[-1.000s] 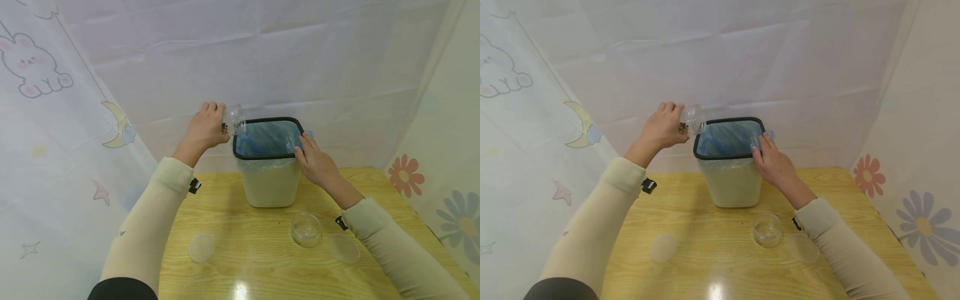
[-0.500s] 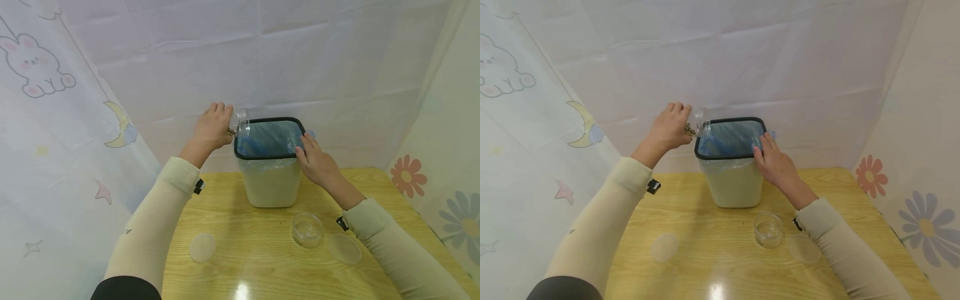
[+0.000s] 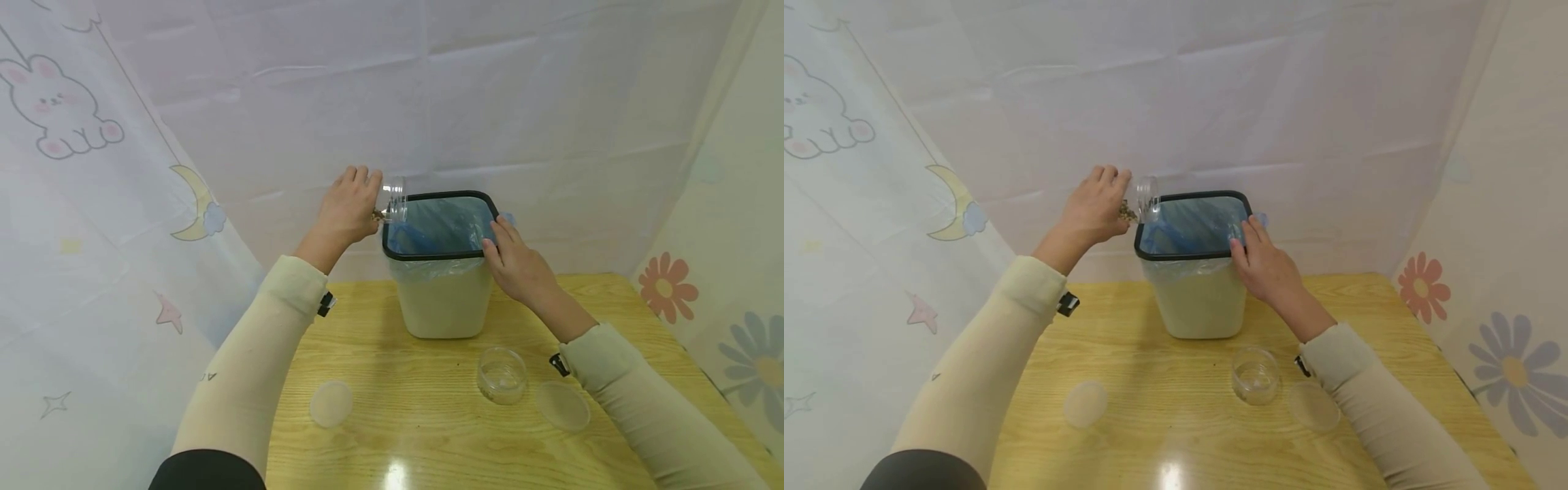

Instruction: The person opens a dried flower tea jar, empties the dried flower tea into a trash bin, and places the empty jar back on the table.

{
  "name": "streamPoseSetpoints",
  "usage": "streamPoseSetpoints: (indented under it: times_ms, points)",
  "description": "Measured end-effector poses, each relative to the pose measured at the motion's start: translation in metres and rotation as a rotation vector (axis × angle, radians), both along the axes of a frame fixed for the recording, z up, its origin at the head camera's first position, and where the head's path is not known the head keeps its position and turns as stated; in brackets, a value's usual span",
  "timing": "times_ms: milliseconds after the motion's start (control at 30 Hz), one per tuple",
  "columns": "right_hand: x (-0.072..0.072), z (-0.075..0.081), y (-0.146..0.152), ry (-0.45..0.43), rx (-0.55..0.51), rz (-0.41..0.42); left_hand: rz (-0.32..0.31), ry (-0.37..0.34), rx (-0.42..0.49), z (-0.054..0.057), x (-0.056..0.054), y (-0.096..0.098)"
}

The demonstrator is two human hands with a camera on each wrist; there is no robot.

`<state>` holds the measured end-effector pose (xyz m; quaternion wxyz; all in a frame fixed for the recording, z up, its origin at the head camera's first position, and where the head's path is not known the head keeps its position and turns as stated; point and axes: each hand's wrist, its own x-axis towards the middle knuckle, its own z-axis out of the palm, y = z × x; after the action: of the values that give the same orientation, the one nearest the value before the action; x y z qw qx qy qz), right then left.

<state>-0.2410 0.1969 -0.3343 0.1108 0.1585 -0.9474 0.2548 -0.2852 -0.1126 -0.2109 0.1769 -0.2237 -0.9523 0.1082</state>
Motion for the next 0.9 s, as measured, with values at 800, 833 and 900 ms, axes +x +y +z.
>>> streamPoseSetpoints:
  times_ms: [800, 833, 900]
  points:
    - [0.0006, 0.0018, 0.0013, -0.014, 0.010, 0.004, -0.022, 0.034, -0.088, 0.0037, 0.0006, 0.0096]
    - [0.0007, 0.0017, 0.0012, -0.014, 0.010, 0.004, -0.021, 0.034, -0.093, 0.0035, 0.0006, 0.0096]
    - [0.0010, 0.0017, 0.0012, -0.014, 0.009, 0.005, -0.021, 0.036, -0.101, 0.0030, 0.0004, 0.0096]
